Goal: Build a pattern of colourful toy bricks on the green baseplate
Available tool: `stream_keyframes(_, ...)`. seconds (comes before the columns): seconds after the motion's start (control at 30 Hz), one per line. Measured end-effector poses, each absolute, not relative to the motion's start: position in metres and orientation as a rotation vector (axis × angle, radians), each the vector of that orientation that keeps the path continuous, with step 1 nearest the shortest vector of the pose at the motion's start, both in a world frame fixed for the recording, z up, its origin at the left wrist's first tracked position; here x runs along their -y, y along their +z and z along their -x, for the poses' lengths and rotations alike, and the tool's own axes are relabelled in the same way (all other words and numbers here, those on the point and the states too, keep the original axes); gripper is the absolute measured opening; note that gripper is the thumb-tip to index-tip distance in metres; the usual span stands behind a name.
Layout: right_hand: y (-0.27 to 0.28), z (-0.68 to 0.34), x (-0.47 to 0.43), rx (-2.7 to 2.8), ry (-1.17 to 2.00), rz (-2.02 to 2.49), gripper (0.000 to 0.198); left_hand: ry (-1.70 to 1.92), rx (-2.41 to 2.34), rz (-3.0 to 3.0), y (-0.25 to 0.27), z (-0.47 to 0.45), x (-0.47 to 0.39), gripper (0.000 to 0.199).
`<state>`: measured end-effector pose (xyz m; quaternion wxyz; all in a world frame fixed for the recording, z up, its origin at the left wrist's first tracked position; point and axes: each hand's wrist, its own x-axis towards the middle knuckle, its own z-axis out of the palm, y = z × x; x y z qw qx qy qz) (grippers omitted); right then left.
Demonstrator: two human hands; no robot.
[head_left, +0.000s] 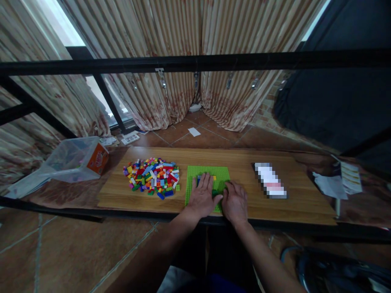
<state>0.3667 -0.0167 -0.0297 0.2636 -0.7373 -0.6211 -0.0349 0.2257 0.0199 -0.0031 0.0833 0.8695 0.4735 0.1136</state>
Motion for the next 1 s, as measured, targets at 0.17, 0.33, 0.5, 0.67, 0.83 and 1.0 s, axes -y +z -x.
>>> stream_keyframes(0.17, -0.034, -0.368, 0.017, 1.692, -0.106, 2.000, 0.037, 0.350, -1.421, -2.591, -0.004, -0.226, -0.017, 0.075)
stream_keyframes(0.33, -0.036, -0.370, 0.017, 1.707, -0.110, 1.982, 0.038, 0.351, -1.411, -2.548, -0.003, -0.225, -0.017, 0.076)
stream_keyframes(0.5, -0.035, -0.371, 0.017, 1.734, -0.134, 1.997, 0.039, 0.434, -1.414, -2.518, 0.008, -0.222, -0.010, 0.071)
stream_keyframes(0.67, -0.035, -0.371, 0.018, 1.747, -0.136, 2.005, 0.039, 0.627, -1.536, -2.424, 0.022, -0.201, 0.015, 0.066)
stream_keyframes(0.83, -0.037, -0.372, 0.019, 1.730, -0.147, 1.975, 0.039, 0.805, -1.839, -2.224, 0.016, -0.143, 0.040, 0.059)
stream_keyframes(1.0, -0.040, -0.373, 0.019, 1.728, -0.168, 1.945, 0.039, 1.032, -1.993, -2.102, 0.004, -0.078, 0.047, 0.050)
